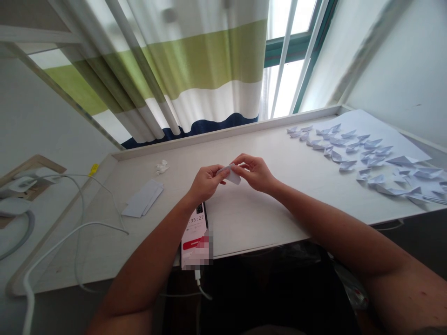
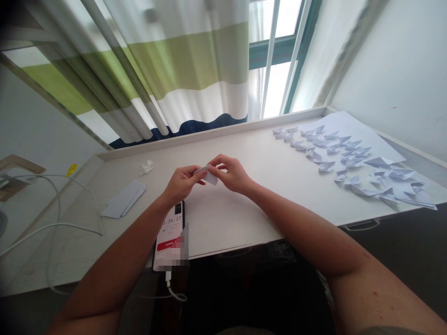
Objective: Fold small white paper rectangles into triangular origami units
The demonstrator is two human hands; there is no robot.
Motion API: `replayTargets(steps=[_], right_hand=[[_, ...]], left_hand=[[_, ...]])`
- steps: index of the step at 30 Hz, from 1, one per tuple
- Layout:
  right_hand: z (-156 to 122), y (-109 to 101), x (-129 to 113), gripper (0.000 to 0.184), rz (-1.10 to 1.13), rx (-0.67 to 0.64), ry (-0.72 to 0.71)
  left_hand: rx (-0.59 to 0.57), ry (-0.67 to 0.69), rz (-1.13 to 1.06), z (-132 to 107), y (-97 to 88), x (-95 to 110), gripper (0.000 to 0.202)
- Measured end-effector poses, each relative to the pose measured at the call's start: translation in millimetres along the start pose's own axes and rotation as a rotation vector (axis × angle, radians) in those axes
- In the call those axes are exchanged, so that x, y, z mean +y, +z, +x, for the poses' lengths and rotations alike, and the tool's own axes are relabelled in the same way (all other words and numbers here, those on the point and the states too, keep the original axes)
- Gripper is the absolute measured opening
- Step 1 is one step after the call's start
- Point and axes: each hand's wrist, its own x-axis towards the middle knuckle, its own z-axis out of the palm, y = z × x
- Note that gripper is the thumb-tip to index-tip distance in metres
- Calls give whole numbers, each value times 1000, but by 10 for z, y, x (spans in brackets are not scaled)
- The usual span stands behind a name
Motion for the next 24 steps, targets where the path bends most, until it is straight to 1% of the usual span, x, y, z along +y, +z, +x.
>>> replayTargets(steps=[4,7,9,11,13,14,17,18,20,22,24], right_hand=[[-2,-11,-28,41,3,25,-6],[2,-42,-62,41,-19,4,-27],[9,-57,-77,43,-36,-21,-36],[17,-55,-76,46,-49,-38,-27],[19,-36,-61,50,-75,-16,-21],[17,-21,-50,50,-96,23,-21],[-5,32,-27,54,-138,197,7],[-16,51,-25,56,-129,218,37],[-36,86,-33,59,-79,146,97],[-48,115,-46,59,-14,63,123],[-53,129,-54,59,12,55,122]], left_hand=[[-6,20,110,-12,-12,-29,40],[-40,33,196,-22,-26,-34,40],[-78,50,222,-26,-25,-30,41],[-87,78,238,-26,-15,-33,41],[-34,108,276,-25,-4,-50,40],[17,125,311,-24,-1,-64,39],[186,173,462,-28,-6,-97,36],[221,190,505,-32,-11,-98,35],[227,225,557,-44,-20,-74,34],[174,273,592,-59,-23,-25,33],[113,334,651,-69,-27,27,32]])
